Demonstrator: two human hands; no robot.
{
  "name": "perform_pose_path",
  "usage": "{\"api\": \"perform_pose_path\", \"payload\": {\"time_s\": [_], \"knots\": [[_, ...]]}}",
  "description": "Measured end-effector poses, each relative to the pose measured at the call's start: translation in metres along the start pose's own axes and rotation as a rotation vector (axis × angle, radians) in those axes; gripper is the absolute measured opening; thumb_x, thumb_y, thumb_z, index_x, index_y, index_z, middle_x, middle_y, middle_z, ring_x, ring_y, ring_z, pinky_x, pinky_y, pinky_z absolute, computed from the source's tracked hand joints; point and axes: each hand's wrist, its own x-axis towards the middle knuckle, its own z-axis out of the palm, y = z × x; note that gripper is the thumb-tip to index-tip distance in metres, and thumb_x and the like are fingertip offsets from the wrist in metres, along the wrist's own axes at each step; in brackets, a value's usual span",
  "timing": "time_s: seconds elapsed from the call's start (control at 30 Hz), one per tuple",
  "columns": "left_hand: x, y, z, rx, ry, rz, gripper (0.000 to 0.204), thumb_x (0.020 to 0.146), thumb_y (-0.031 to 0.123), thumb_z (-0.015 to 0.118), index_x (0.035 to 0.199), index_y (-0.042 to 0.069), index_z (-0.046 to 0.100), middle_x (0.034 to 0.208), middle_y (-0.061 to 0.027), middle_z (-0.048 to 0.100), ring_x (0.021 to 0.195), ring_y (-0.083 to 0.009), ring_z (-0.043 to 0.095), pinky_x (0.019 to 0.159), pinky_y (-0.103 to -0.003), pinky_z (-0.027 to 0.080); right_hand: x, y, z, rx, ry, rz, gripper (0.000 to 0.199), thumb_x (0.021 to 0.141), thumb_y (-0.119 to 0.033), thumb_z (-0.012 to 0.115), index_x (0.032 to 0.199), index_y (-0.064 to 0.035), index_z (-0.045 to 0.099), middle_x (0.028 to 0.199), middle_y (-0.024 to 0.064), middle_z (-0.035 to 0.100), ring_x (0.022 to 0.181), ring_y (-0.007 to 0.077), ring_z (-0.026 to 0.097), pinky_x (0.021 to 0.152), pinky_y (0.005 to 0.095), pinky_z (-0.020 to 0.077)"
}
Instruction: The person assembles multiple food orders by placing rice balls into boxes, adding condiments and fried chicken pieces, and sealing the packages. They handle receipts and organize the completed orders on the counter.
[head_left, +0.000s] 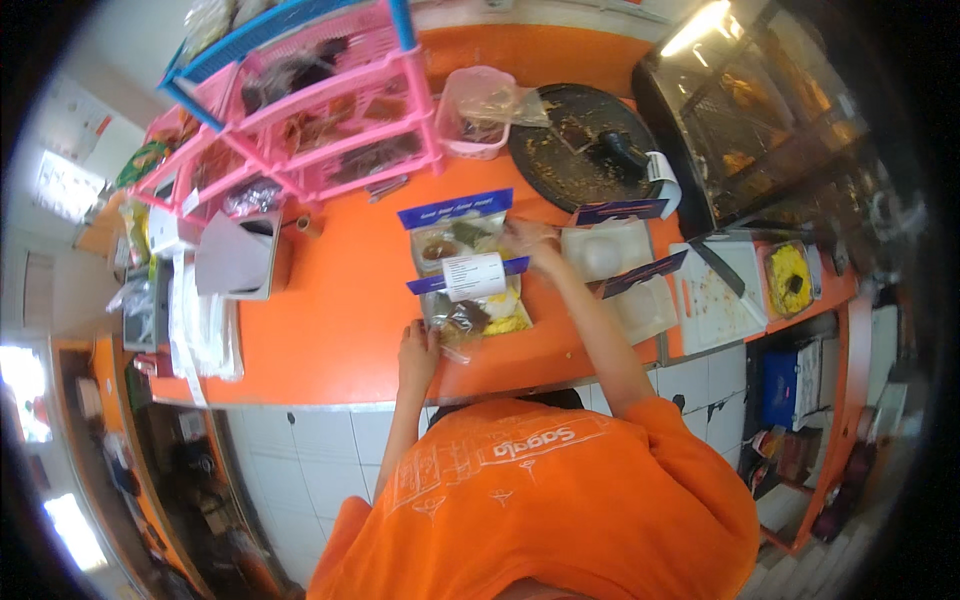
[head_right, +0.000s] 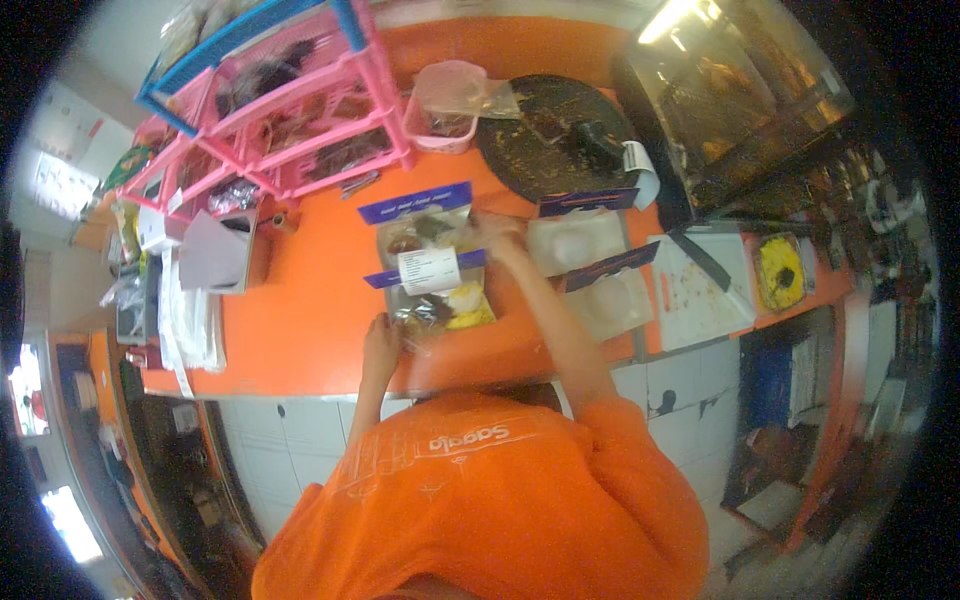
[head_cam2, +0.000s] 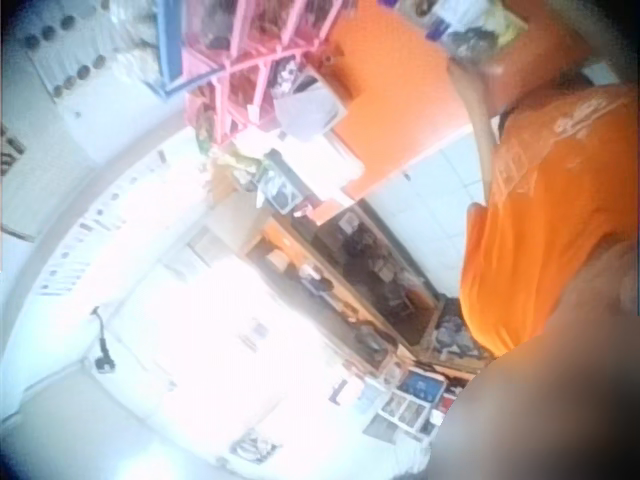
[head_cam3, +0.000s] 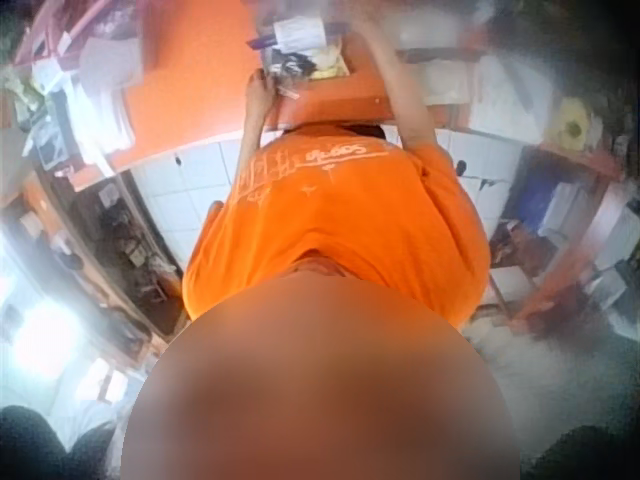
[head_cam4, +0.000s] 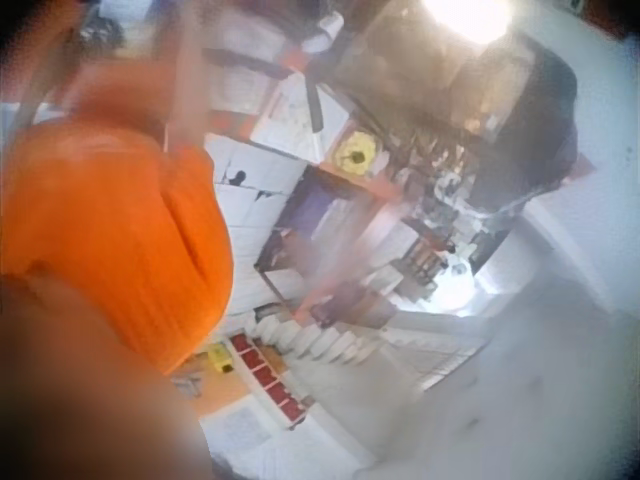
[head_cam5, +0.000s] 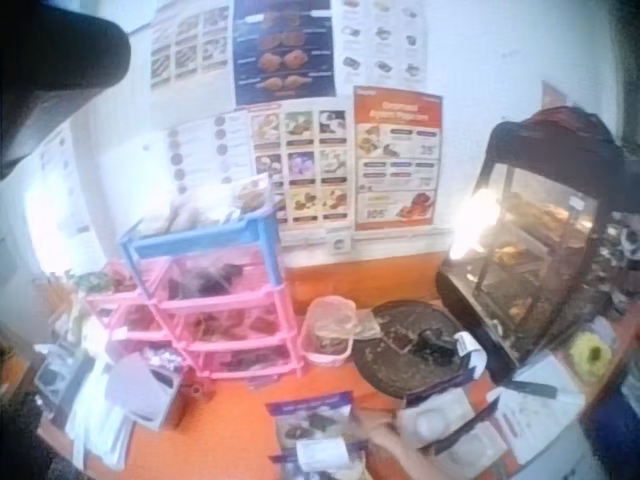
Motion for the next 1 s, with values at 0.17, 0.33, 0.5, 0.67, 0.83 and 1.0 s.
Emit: {"api": "perform_pose_path", "payload": {"time_s": [0.17,0.33,0.5,0.67,0.83,1.0], "knots": [[0.009,-0.060,-0.007,-0.077,0.028,-0.019,0.021,0.090,0.013,0.050,0.094,-0.005,0.059,0.090,-0.0255,0.062,0.082,-0.0400,0.062,0.072,-0.048,0.048,0.019,-0.030,0.030,0.020,-0.041,0.019,0.072,0.078,-0.061,0.062,0.125,-0.0062,0.057,0.113,0.0224,0.065,0.104,0.0373,0.063,0.088,0.0486,0.0495],[0.002,-0.109,-0.063,-0.193,0.122,-0.324,0.028,0.098,0.021,0.048,0.105,-0.004,0.059,0.086,-0.0181,0.064,0.079,-0.0305,0.062,0.068,-0.041,0.049,0.019,-0.059,0.104,0.699,0.009,-0.242,0.048,0.091,-0.042,0.053,0.119,-0.0032,0.058,0.100,0.0147,0.067,0.082,0.0285,0.064,0.075,0.0422,0.0519],[-0.040,-0.018,-0.090,0.328,0.639,-0.074,0.027,0.098,0.022,0.050,0.109,-0.003,0.056,0.100,-0.0200,0.059,0.086,-0.0326,0.061,0.072,-0.041,0.050,-0.119,-0.024,0.055,1.350,-0.433,-0.009,0.048,0.099,-0.043,0.042,0.132,-0.0103,0.054,0.115,0.0015,0.065,0.078,0.0134,0.059,0.075,0.0285,0.0501],[-0.066,0.124,0.076,0.041,0.029,0.450,0.037,0.096,0.022,0.055,0.122,-0.003,0.052,0.125,-0.0220,0.054,0.112,-0.0360,0.056,0.094,-0.045,0.046,-0.323,0.079,-0.054,0.566,-0.416,-0.231,0.044,0.099,-0.038,0.052,0.133,-0.0095,0.052,0.115,0.0044,0.061,0.105,0.0134,0.058,0.087,0.0289,0.0516],[-0.126,0.186,0.180,0.373,-0.032,0.623,0.040,0.094,0.026,0.056,0.123,-0.003,0.056,0.133,-0.0267,0.051,0.126,-0.0384,0.048,0.103,-0.049,0.040,-0.476,0.207,-0.071,1.287,-0.120,0.181,0.040,0.099,-0.033,0.054,0.132,-0.0087,0.053,0.117,0.0034,0.063,0.104,0.0134,0.059,0.086,0.0274,0.0509],[-0.157,0.234,0.188,0.483,-0.293,0.494,0.034,0.095,0.024,0.052,0.080,-0.001,0.068,0.058,-0.0160,0.062,0.055,-0.0369,0.062,0.057,-0.045,0.049,-0.528,0.350,-0.119,1.198,0.167,0.356,0.039,0.097,-0.031,0.057,0.128,-0.0068,0.055,0.113,0.0037,0.064,0.100,0.0125,0.059,0.084,0.0286,0.0514]]}}
